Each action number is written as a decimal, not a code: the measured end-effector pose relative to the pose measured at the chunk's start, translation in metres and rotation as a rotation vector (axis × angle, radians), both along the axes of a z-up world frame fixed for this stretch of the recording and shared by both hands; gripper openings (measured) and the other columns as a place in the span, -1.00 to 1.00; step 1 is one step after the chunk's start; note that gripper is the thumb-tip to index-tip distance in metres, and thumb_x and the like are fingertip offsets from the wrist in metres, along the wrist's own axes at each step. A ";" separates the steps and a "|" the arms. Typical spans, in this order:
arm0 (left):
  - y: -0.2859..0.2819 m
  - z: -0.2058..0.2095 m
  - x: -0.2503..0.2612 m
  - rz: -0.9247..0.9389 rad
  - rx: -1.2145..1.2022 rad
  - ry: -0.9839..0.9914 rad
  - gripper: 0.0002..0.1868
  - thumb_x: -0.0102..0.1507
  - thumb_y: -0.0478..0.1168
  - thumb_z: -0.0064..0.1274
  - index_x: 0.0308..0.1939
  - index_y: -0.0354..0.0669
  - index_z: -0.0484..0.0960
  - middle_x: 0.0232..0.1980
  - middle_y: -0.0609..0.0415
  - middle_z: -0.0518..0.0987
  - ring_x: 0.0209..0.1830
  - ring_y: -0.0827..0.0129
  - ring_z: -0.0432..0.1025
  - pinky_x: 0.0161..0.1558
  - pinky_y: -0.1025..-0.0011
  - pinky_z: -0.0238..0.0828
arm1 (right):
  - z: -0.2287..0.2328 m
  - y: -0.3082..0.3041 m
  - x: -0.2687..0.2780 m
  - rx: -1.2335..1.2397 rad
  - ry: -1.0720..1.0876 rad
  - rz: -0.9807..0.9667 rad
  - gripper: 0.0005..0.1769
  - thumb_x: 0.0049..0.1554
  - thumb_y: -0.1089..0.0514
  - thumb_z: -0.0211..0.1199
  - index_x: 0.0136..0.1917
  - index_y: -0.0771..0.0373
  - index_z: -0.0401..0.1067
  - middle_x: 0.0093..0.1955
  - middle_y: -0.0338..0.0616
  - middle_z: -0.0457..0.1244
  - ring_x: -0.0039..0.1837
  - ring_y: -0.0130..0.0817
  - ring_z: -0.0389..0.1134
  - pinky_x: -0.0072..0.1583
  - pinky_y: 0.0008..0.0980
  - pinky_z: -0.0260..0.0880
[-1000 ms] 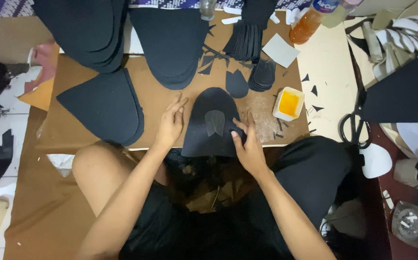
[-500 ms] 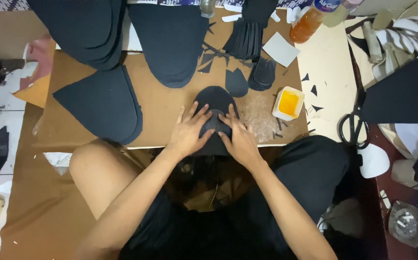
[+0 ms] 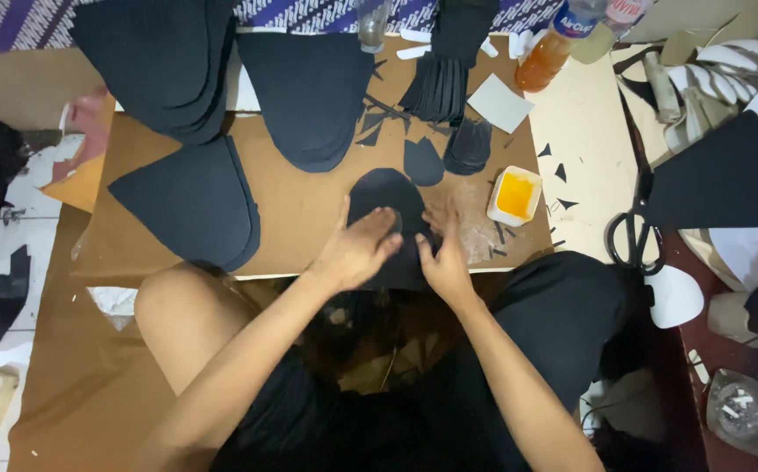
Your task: Applying glue to small leather cutouts and assembling them onto larger leather components.
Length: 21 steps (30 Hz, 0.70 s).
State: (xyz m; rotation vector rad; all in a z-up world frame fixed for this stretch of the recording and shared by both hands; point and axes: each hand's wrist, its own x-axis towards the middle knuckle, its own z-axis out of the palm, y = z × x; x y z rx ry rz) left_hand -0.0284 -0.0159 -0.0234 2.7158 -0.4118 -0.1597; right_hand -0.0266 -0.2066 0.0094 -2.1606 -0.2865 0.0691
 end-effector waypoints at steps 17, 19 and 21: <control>-0.062 -0.007 0.049 0.295 0.058 -0.250 -0.04 0.37 0.41 -0.36 0.58 -0.27 0.01 0.60 -0.27 0.05 0.64 -0.08 -0.15 0.58 -0.12 -0.40 | 0.013 -0.004 0.003 0.282 0.204 -0.337 -0.03 0.32 -0.23 0.02 0.66 0.36 -0.34 0.66 0.38 -0.31 0.66 0.12 -0.21 0.60 -0.01 -0.24; -0.054 0.015 0.063 0.273 0.083 -0.138 -0.05 0.39 0.40 -0.44 0.61 -0.22 -0.10 0.64 -0.24 -0.04 0.67 -0.03 -0.25 0.59 -0.12 -0.48 | 0.014 0.001 0.020 0.324 0.170 -0.321 -0.01 0.33 -0.27 0.00 0.66 0.36 -0.36 0.68 0.35 -0.40 0.69 0.12 -0.35 0.62 0.02 -0.38; -0.058 0.014 0.059 0.255 0.127 0.005 -0.05 0.39 0.43 -0.63 0.62 -0.16 -0.20 0.67 -0.17 -0.13 0.68 0.02 -0.33 0.58 -0.13 -0.60 | 0.011 0.001 0.014 0.296 0.148 -0.366 -0.13 0.36 -0.19 -0.03 0.67 0.28 -0.29 0.69 0.26 -0.33 0.69 0.04 -0.28 0.62 -0.04 -0.33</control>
